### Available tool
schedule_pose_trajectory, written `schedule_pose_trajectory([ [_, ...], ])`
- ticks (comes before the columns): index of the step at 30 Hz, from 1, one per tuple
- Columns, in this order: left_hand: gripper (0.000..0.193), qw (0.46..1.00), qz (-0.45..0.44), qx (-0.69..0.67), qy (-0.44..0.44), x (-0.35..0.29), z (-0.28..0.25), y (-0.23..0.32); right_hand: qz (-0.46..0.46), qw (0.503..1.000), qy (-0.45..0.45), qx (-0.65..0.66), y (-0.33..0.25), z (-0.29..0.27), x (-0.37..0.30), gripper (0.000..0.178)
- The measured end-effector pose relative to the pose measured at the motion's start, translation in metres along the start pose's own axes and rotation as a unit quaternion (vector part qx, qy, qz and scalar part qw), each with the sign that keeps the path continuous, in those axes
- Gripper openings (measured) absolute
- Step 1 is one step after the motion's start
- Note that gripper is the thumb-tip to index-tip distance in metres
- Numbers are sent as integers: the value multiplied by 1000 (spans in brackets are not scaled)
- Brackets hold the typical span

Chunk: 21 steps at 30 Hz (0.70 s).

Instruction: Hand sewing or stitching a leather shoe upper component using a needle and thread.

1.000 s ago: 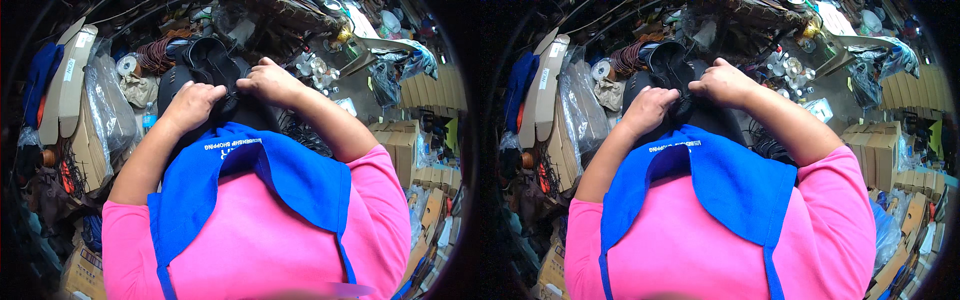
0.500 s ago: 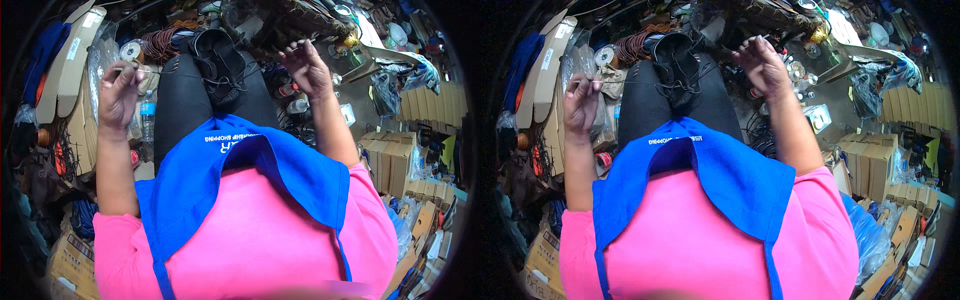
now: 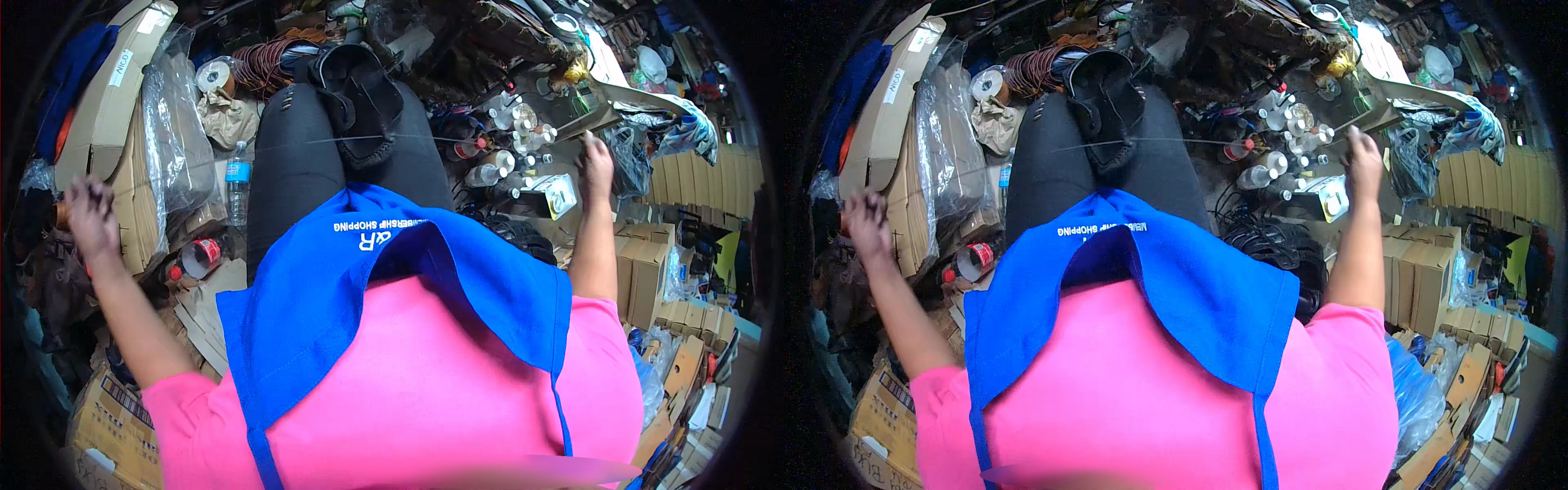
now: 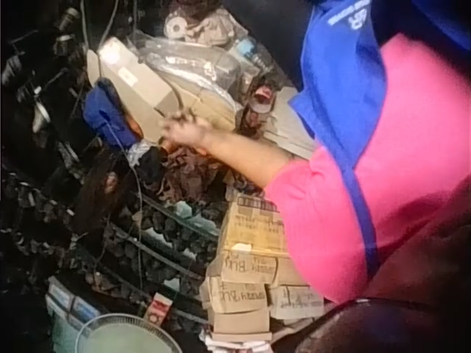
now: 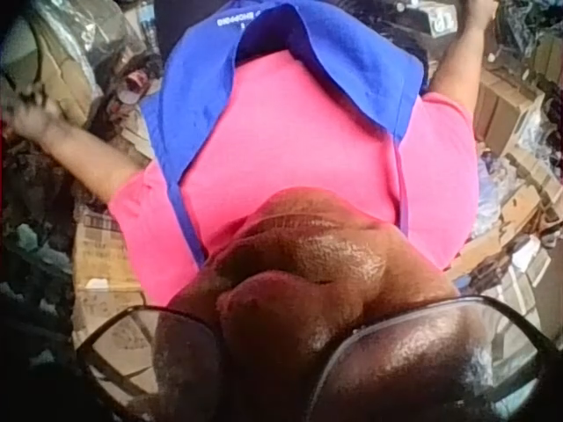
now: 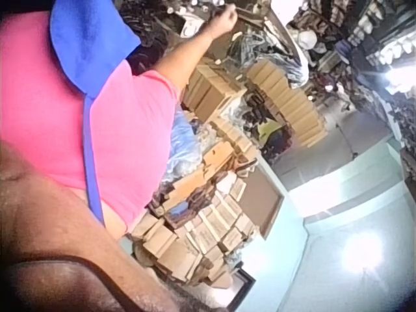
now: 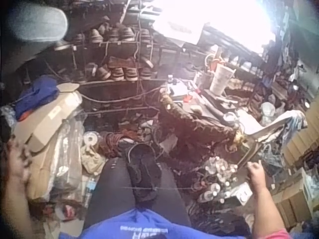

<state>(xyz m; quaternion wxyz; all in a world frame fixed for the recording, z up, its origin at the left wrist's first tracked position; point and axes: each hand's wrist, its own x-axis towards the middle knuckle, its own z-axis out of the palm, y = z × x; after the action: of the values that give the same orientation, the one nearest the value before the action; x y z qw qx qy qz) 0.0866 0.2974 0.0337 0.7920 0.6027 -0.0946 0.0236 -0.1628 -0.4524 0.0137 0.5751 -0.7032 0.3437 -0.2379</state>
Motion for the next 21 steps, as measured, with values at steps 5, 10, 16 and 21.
schedule_pose_trajectory([
  [5, 22, 949, -37, 247, -192, -16, 196, -58, -89, 951, -283, -82, -34, 138, -57, 26],
  [10, 28, 821, 128, 334, -445, -18, 289, -92, -253, 864, -399, -174, -55, 220, -80, 12],
  [16, 22, 769, 70, 369, -517, 2, 312, -105, -243, 831, -453, -212, -52, 230, -73, 12],
  [21, 20, 778, 22, 313, -544, 5, 313, -118, -238, 822, -479, -197, -43, 231, -77, 12],
])
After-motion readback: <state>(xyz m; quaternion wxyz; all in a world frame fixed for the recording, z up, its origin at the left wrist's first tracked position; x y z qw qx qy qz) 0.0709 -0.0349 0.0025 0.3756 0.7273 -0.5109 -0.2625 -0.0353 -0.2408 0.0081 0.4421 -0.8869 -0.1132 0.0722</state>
